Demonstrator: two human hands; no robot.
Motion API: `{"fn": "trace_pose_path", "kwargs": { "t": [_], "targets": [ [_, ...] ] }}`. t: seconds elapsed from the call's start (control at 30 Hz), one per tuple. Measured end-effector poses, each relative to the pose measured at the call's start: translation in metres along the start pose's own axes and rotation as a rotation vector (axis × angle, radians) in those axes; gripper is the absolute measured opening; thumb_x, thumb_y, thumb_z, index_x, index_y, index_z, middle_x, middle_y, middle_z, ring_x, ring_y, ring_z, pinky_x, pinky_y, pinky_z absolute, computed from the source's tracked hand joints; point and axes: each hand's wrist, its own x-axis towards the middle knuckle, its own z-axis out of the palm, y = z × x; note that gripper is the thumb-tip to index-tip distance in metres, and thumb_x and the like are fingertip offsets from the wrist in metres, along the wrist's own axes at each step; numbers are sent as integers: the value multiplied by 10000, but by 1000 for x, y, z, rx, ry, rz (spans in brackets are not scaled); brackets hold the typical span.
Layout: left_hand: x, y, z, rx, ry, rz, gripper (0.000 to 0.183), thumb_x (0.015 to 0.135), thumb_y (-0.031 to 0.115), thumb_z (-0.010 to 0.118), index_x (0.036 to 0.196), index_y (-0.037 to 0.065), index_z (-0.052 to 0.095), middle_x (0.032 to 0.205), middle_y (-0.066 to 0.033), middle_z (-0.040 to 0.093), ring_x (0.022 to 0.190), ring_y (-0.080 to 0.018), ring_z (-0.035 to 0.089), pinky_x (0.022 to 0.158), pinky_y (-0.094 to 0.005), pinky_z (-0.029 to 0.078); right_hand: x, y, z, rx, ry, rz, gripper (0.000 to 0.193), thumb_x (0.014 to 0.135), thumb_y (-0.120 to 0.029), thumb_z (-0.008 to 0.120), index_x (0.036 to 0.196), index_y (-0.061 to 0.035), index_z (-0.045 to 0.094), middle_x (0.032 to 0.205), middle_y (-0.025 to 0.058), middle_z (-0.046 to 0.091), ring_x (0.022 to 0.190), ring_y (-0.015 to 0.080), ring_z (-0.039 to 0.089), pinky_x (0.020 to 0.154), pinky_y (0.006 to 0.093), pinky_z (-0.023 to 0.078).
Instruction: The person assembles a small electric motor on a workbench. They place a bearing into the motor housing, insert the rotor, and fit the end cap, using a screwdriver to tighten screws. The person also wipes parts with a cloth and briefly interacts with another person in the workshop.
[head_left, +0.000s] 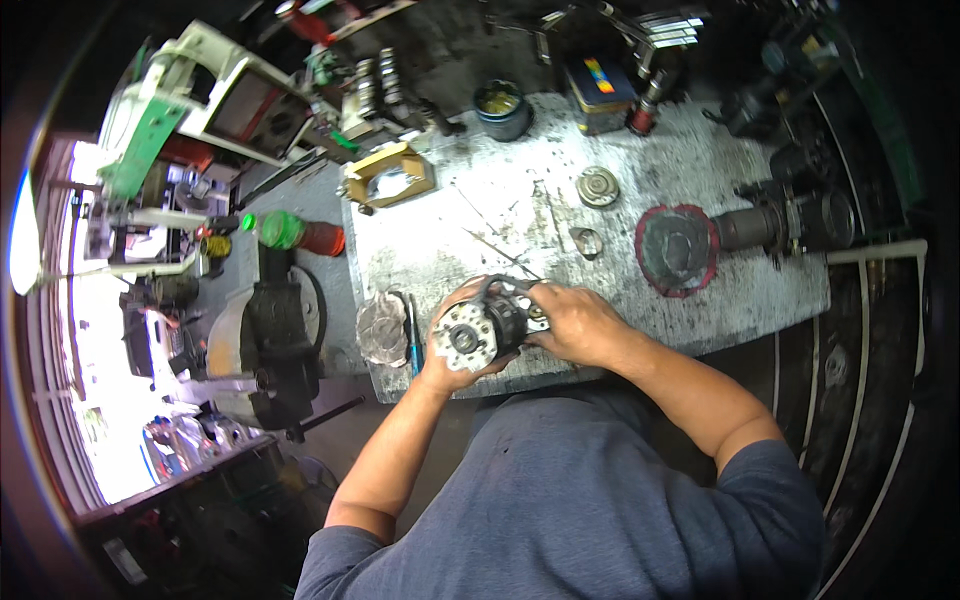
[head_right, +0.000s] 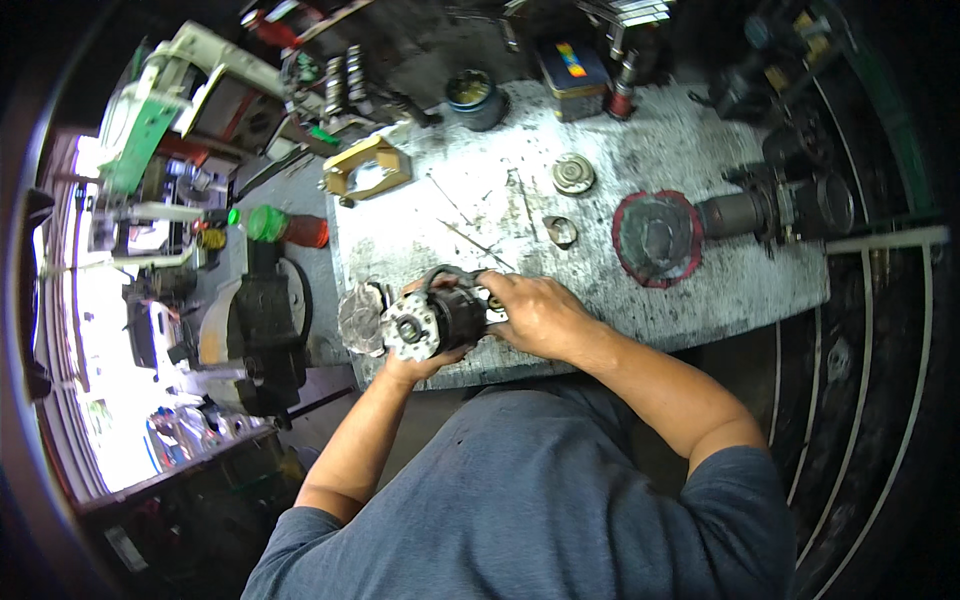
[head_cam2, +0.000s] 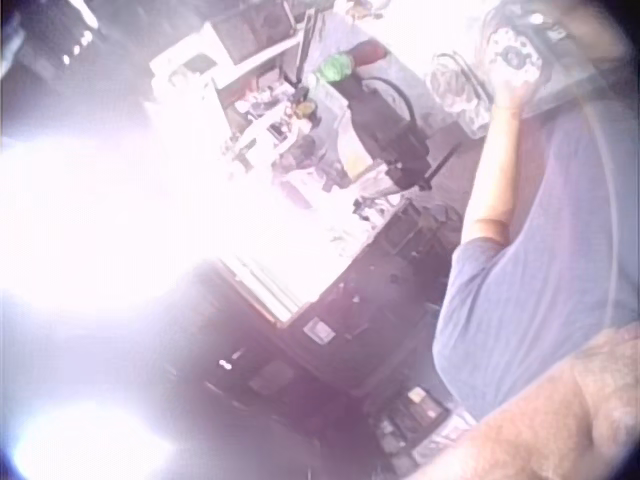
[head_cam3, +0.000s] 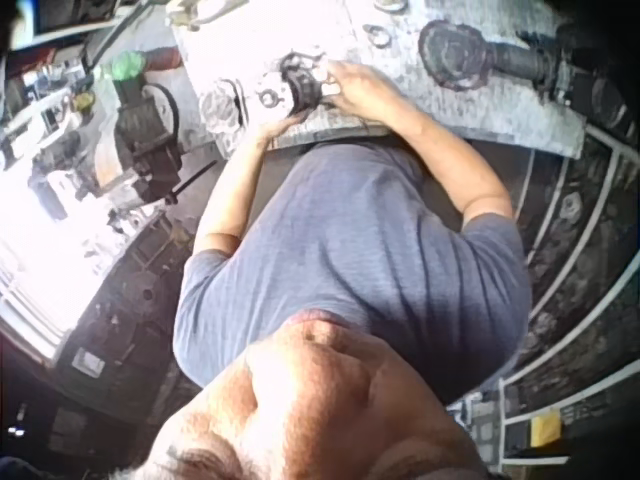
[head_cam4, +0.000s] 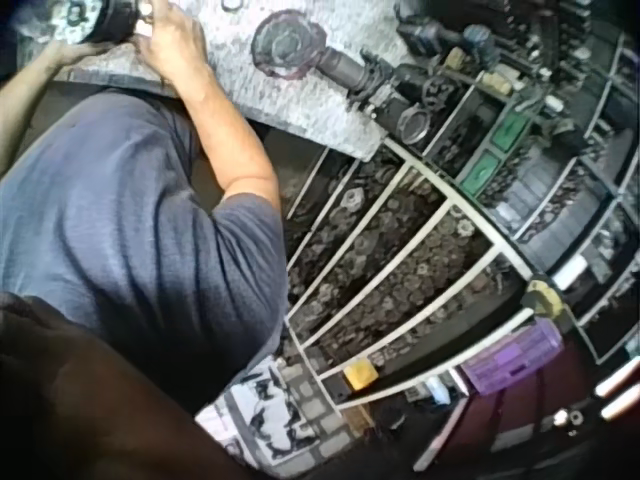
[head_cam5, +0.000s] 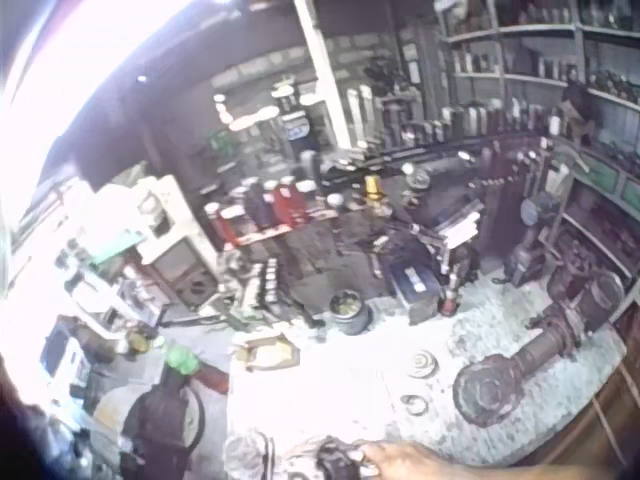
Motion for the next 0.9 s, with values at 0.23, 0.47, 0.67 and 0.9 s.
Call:
{"fn": "trace_pose_path", "kwargs": {
  "t": [0.23, 0.47, 0.67, 0.9],
  "targets": [
    [-19, -8, 29, 53, 247, -165, 1238, 606, 373, 1075, 1621, 77, 432, 1560, -159, 569, 1536, -409, 469, 1291, -513, 394, -19, -92, -105, -423, -299, 233, 712, 846, -237, 941, 1439, -31, 607, 1372, 252, 699, 1223, 422, 718, 1062, 489, 576],
    [-29, -31, 31, -90, 318, 8, 1119, 629, 302, 990, 1599, 45, 494, 1563, -178, 595, 1474, -394, 543, 1269, -491, 410, 32, -223, -101, -878, -223, -304, 1056, 607, -157, 1030, 1557, -198, 572, 1510, 173, 592, 1314, 378, 642, 1112, 501, 521],
    [-34, -42, 37, -147, 381, 32, 988, 673, 312, 950, 1540, 45, 557, 1500, -195, 632, 1420, -389, 591, 1234, -487, 450, 69, -238, -54, -1163, -590, -183, 926, 680, -181, 1000, 1516, -148, 604, 1443, 192, 638, 1250, 392, 681, 1068, 496, 552],
    [-32, -39, 29, -146, 371, 53, 981, 694, 330, 935, 1568, 99, 555, 1510, -174, 629, 1415, -377, 587, 1237, -496, 432, 72, -227, -66, -1056, -621, -295, 793, 698, -163, 971, 1424, -85, 659, 1358, 205, 678, 1175, 406, 704, 1021, 495, 575]
  ]
}}
